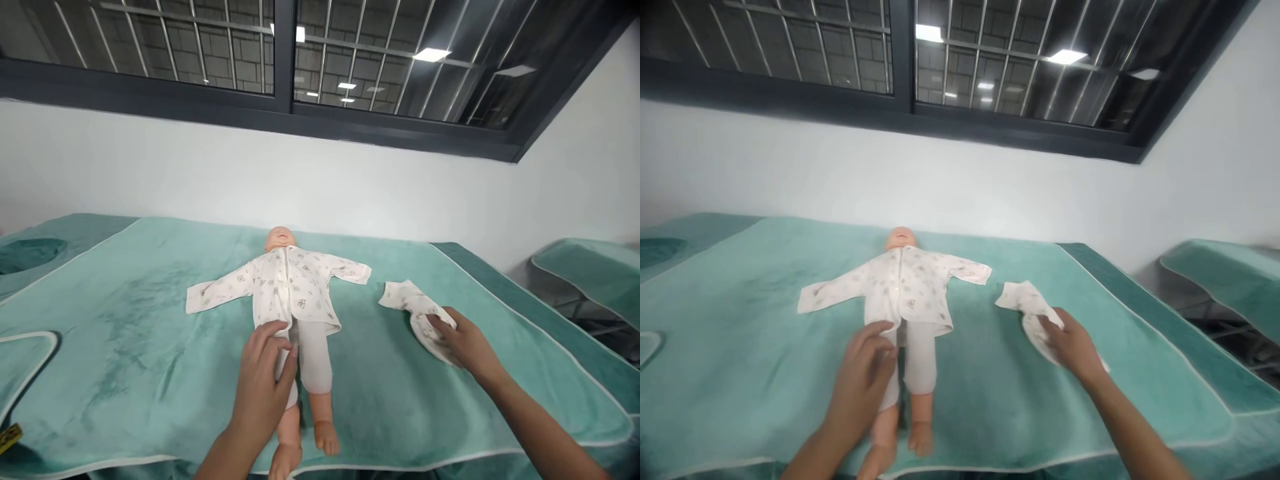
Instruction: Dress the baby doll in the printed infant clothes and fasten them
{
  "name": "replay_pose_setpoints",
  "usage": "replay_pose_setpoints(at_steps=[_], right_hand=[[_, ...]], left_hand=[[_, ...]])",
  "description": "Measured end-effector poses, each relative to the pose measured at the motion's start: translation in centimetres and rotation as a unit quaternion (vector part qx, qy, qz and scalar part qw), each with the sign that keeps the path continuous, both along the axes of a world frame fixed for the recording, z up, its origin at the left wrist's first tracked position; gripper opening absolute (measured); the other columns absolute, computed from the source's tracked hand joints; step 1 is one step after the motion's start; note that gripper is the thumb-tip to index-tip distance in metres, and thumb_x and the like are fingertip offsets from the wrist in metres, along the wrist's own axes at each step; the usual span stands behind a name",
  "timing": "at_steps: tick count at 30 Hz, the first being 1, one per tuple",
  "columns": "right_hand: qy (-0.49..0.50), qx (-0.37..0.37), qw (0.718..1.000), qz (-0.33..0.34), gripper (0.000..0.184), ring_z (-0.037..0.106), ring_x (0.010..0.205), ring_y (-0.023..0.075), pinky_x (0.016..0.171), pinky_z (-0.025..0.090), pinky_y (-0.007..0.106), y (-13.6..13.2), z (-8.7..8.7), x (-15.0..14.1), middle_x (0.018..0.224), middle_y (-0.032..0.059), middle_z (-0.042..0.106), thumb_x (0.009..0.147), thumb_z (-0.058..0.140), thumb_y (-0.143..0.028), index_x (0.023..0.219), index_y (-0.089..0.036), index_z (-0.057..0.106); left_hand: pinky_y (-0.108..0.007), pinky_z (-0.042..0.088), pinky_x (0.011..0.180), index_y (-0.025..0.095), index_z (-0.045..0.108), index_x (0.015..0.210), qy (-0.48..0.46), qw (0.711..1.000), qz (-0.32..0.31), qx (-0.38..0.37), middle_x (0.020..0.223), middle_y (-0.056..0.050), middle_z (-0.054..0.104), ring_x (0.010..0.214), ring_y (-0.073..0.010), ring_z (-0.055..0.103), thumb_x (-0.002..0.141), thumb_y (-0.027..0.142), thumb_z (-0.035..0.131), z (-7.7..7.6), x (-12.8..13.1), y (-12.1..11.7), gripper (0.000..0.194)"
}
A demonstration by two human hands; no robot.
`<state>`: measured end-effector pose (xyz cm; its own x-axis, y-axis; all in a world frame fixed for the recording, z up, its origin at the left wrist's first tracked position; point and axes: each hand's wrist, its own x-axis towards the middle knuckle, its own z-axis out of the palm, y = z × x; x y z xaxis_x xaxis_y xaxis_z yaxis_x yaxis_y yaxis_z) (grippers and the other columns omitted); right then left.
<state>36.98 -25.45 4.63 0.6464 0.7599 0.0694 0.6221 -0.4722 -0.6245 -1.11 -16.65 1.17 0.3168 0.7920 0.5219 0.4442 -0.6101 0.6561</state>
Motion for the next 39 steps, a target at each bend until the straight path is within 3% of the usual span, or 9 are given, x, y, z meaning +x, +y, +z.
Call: replay_pose_setpoints(at_steps=[5,8,11,16,23,25,27,30,39], right_hand=[[0.436,0.157,0.878,0.121,0.045,0.064,0.073,0.0202,0.065,0.048,0.029,4.4,3.7,-10.6,0.087,0.0045,0.072,0.078,0.067,-0.052,0.107,-0.018,0.066],[0.565,0.173,0.778,0.214,0.041,0.066,0.080,0.0220,0.071,0.050,0.031,6.5,5.0,-16.1,0.089,0.0047,0.073,0.082,0.062,-0.048,0.112,-0.020,0.066],[0.604,0.156,0.736,0.263,0.040,0.066,0.084,0.0235,0.077,0.050,0.033,7.8,5.6,-19.8,0.088,0.0048,0.073,0.085,0.058,-0.047,0.113,-0.021,0.067],[0.541,0.189,0.770,0.281,0.038,0.064,0.085,0.0225,0.079,0.048,0.033,8.4,4.9,-20.9,0.090,0.0045,0.072,0.084,0.060,-0.050,0.110,-0.023,0.067],[0.093,0.142,0.955,0.242,0.028,0.057,0.075,0.0189,0.067,0.047,0.032,8.1,3.5,-17.8,0.086,0.0045,0.065,0.088,0.055,-0.045,0.091,-0.018,0.064],[-0.062,0.207,0.928,0.303,0.025,0.059,0.096,0.0226,0.081,0.049,0.038,7.3,4.1,-18.1,0.110,0.0093,0.062,0.089,0.055,-0.030,0.112,-0.021,0.060],[-0.192,0.257,0.847,0.423,0.037,0.049,0.120,0.0253,0.099,0.043,0.046,6.5,4.9,-18.9,0.130,0.0102,0.054,0.088,0.053,-0.017,0.123,-0.026,0.056],[-0.268,0.221,0.751,0.562,0.029,0.038,0.132,0.0266,0.106,0.036,0.047,6.0,6.3,-20.5,0.137,0.0062,0.051,0.085,0.053,-0.009,0.106,-0.026,0.063],[0.096,0.260,0.740,0.612,0.018,0.055,0.115,0.0222,0.097,0.045,0.042,6.4,14.2,-23.7,0.118,0.0063,0.063,0.090,0.057,-0.022,0.072,-0.020,0.055]], left_hand=[[-0.047,0.039,0.105,0.026,0.056,0.121,-0.006,0.985,-0.115,-0.129,0.134,-0.009,0.054,0.125,-0.0275,0.048,0.086,0.037,0.060,2.4,2.7,-0.3,0.037],[-0.046,0.039,0.107,0.027,0.042,0.139,-0.063,0.959,-0.160,-0.224,0.141,-0.010,0.050,0.130,-0.0310,0.046,0.074,0.036,0.074,3.5,3.5,-0.6,0.073],[-0.044,0.036,0.110,0.026,0.037,0.143,-0.149,0.937,-0.128,-0.288,0.142,-0.009,0.050,0.132,-0.0287,0.045,0.075,0.029,0.072,3.8,2.9,-0.9,0.076],[-0.035,0.045,0.099,0.023,0.054,0.122,-0.261,0.917,-0.007,-0.303,0.126,-0.007,0.061,0.116,-0.0233,0.058,0.084,0.038,0.061,4.0,-0.2,-1.1,0.042],[-0.023,0.048,0.057,0.023,0.057,0.120,-0.370,0.824,-0.010,-0.430,0.096,-0.005,0.068,0.072,-0.0168,0.065,0.074,0.042,0.074,7.8,-3.8,-0.4,0.052],[-0.023,0.049,0.057,0.023,0.057,0.124,-0.412,0.785,-0.033,-0.461,0.099,-0.005,0.068,0.072,-0.0164,0.066,0.071,0.033,0.076,8.9,-4.2,-0.1,0.057],[-0.022,0.049,0.055,0.023,0.057,0.125,-0.439,0.761,-0.039,-0.477,0.098,-0.005,0.068,0.069,-0.0153,0.065,0.068,0.026,0.076,9.8,-4.3,0.2,0.060],[-0.021,0.049,0.055,0.022,0.061,0.123,-0.457,0.754,-0.028,-0.471,0.097,-0.005,0.068,0.069,-0.0142,0.065,0.067,0.023,0.074,10.9,-4.3,0.5,0.057],[-0.027,0.051,0.082,0.026,0.063,0.114,-0.439,0.880,0.033,-0.177,0.125,-0.003,0.060,0.108,-0.0208,0.060,0.077,0.023,0.068,14.0,-5.1,0.1,0.037]])
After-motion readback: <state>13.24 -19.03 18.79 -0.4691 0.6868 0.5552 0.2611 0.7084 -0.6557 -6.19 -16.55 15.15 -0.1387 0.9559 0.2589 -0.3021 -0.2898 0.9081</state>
